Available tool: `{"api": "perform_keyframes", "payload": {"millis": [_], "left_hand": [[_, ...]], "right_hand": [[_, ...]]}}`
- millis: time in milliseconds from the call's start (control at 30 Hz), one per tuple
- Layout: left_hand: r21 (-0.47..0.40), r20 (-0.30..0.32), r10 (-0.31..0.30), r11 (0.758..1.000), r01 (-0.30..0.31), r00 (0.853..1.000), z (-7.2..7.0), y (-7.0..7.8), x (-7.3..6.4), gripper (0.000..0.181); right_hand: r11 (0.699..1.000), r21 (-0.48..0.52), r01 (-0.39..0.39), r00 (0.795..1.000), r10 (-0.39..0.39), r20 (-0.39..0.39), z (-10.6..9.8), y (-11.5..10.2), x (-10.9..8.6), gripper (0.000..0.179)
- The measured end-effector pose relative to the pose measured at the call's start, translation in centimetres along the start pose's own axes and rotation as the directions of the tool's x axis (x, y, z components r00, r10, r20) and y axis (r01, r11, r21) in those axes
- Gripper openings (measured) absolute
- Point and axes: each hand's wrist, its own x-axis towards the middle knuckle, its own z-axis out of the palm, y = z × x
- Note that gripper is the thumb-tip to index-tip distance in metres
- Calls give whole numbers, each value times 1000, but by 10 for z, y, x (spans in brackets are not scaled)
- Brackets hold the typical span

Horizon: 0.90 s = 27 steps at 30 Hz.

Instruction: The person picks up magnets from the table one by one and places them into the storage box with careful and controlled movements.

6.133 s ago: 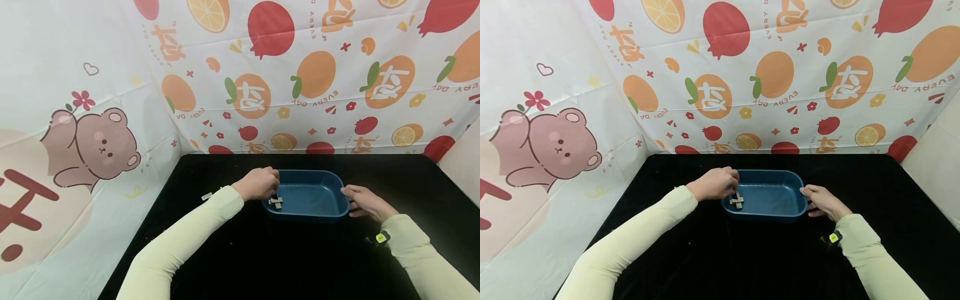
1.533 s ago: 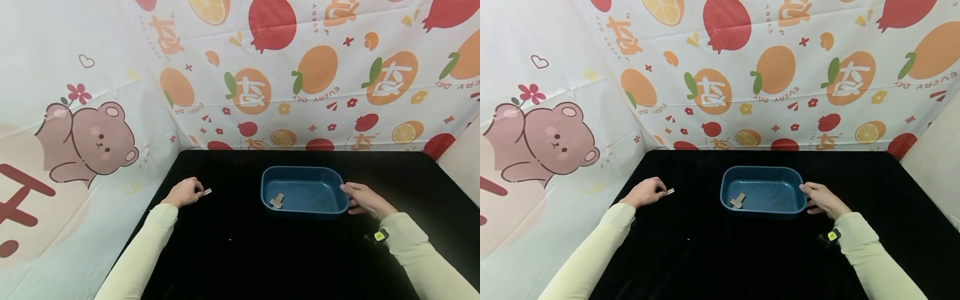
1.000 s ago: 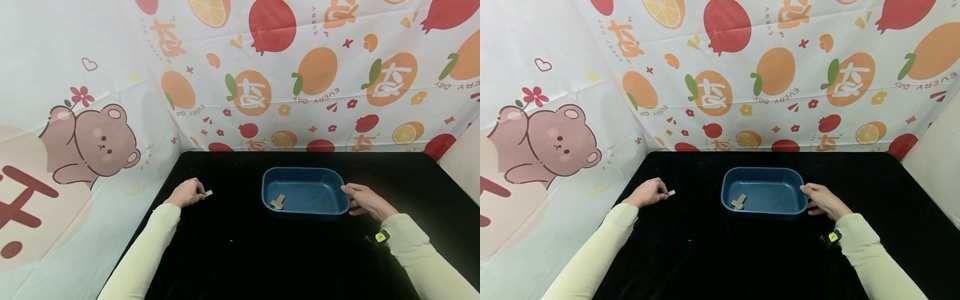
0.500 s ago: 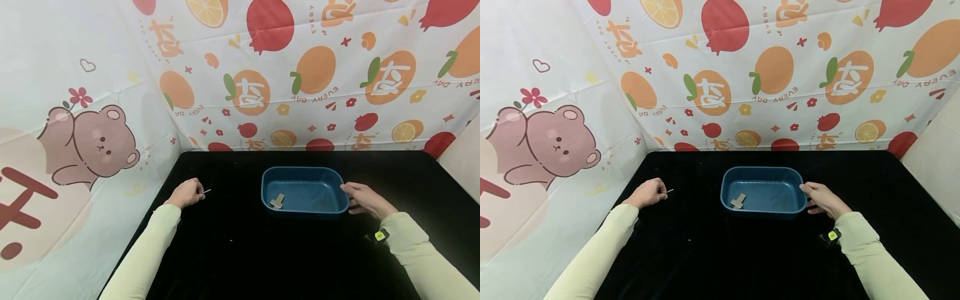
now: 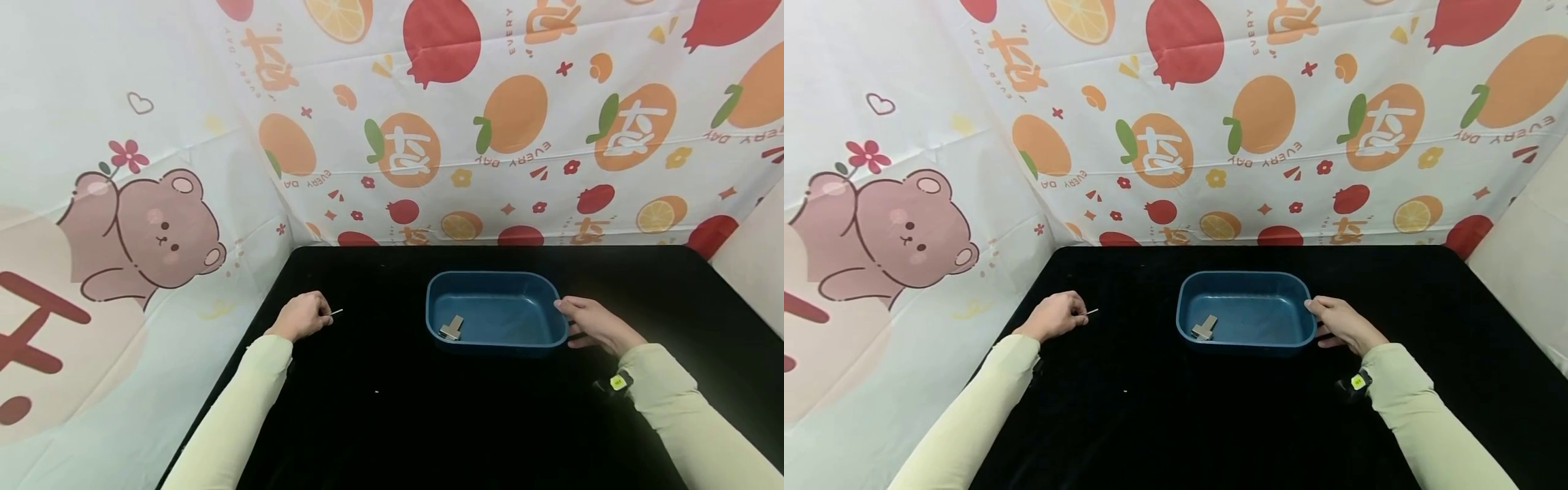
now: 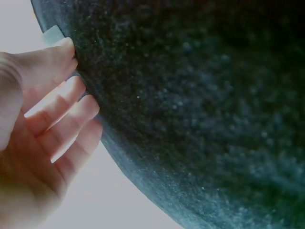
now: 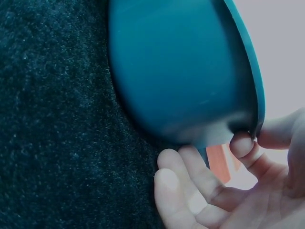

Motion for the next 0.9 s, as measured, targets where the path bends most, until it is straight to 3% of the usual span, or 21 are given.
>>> {"api": "perform_keyframes", "payload": {"millis": [433, 667, 900], "left_hand": [[-47, -25, -1, 999, 0, 1000, 0, 2, -1, 8], [-62, -48, 64, 996, -67, 997, -2, 16, 8, 10], [-71, -64, 77, 994, -82, 995, -5, 23, 10, 11]], "right_hand": [[1000, 2, 8, 999, -8, 33, 0, 1, 1, 38], [1000, 6, -7, 1000, 7, 6, -2, 1, 0, 39], [1000, 5, -5, 1000, 5, 12, -1, 0, 0, 38]]}}
